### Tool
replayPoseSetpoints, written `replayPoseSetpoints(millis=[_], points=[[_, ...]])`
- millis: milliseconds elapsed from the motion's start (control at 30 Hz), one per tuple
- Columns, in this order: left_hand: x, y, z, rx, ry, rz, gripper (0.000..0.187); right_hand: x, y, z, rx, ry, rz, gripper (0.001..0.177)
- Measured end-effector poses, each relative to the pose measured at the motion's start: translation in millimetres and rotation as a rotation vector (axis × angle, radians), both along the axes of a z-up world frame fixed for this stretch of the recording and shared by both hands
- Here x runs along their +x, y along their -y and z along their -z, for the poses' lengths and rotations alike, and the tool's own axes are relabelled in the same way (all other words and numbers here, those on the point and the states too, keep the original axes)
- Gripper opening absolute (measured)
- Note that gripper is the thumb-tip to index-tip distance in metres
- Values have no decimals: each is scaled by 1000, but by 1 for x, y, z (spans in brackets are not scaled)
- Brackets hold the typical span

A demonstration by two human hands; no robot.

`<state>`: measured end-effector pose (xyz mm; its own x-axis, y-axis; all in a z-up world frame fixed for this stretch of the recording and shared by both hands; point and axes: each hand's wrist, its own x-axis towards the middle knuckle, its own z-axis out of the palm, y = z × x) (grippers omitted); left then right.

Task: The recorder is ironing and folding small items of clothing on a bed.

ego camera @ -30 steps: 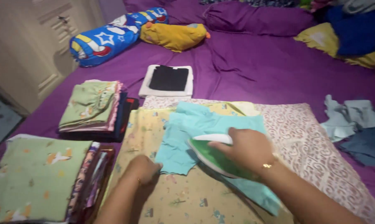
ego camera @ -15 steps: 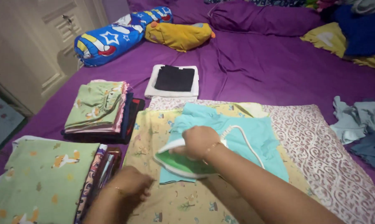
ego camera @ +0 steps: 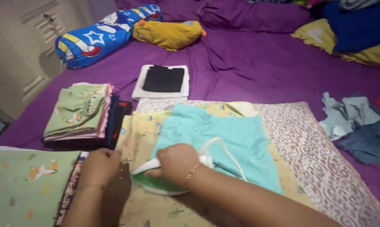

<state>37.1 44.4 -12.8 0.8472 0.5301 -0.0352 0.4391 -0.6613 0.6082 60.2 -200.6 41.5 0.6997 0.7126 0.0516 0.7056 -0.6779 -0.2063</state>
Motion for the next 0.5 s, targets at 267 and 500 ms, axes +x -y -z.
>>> replayPoseSetpoints(millis=[267,500], points=[[14,112,18,34,-245,80,59,13,191,-26,-302,-30,510,67],[32,87,40,129,73,67,40,-10,309,-37,-433,-86,637,63]])
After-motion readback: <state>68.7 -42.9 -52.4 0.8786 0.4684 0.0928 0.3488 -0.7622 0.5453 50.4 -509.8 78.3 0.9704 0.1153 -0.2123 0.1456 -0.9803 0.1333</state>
